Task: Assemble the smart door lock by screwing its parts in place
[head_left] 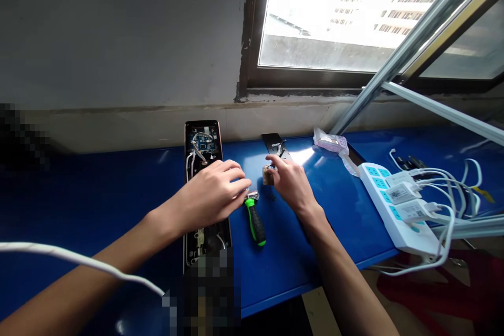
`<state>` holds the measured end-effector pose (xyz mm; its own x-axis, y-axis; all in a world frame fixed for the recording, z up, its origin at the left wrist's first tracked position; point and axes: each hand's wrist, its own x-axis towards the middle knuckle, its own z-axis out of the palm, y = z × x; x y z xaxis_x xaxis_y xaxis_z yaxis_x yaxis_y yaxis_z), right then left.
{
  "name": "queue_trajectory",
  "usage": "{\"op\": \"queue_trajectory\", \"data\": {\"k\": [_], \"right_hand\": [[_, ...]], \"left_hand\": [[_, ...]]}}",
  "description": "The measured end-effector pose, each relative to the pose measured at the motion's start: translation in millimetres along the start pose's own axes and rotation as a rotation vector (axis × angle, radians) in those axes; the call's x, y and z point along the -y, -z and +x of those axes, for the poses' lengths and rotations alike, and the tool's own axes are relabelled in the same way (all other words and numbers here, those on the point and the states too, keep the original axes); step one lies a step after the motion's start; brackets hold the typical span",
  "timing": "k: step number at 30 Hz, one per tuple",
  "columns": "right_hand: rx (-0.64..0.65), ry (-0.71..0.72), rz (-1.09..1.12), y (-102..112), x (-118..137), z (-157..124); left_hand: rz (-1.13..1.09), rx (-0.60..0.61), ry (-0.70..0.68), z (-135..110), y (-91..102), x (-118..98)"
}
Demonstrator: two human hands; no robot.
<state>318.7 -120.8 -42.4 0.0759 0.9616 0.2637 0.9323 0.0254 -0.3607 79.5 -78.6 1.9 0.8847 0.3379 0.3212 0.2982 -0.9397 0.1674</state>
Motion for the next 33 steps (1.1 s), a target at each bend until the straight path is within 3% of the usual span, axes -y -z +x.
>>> {"op": "queue_trajectory", "data": {"k": [4, 8, 13, 18, 26, 33], "right_hand": [[-0.107, 0.133, 0.084, 21.1, 28.7, -11.8], [-0.128, 0.415, 0.246, 34.8, 74.7, -28.8], [0.059, 0.576, 0.176, 20.8, 110.8, -37.7], [0.076, 0.593, 0.071, 6.5, 116.5, -35.8], [0.137, 0.607, 0.133, 13.4, 118.6, -34.1], [0.129, 0.557, 0.141, 4.8, 111.9, -31.4]], "left_hand": [[-0.041, -0.117, 0.067, -25.0, 24.6, 11.0], [-0.038, -0.083, 0.151, -45.2, 45.7, 21.6], [-0.057, 0.028, 0.236, -56.1, 60.2, 27.3], [-0.066, 0.096, 0.246, -60.2, 65.1, 26.3], [-0.076, 0.161, 0.282, -62.6, 63.8, 25.8], [-0.082, 0.194, 0.298, -61.7, 68.9, 22.4]]}}
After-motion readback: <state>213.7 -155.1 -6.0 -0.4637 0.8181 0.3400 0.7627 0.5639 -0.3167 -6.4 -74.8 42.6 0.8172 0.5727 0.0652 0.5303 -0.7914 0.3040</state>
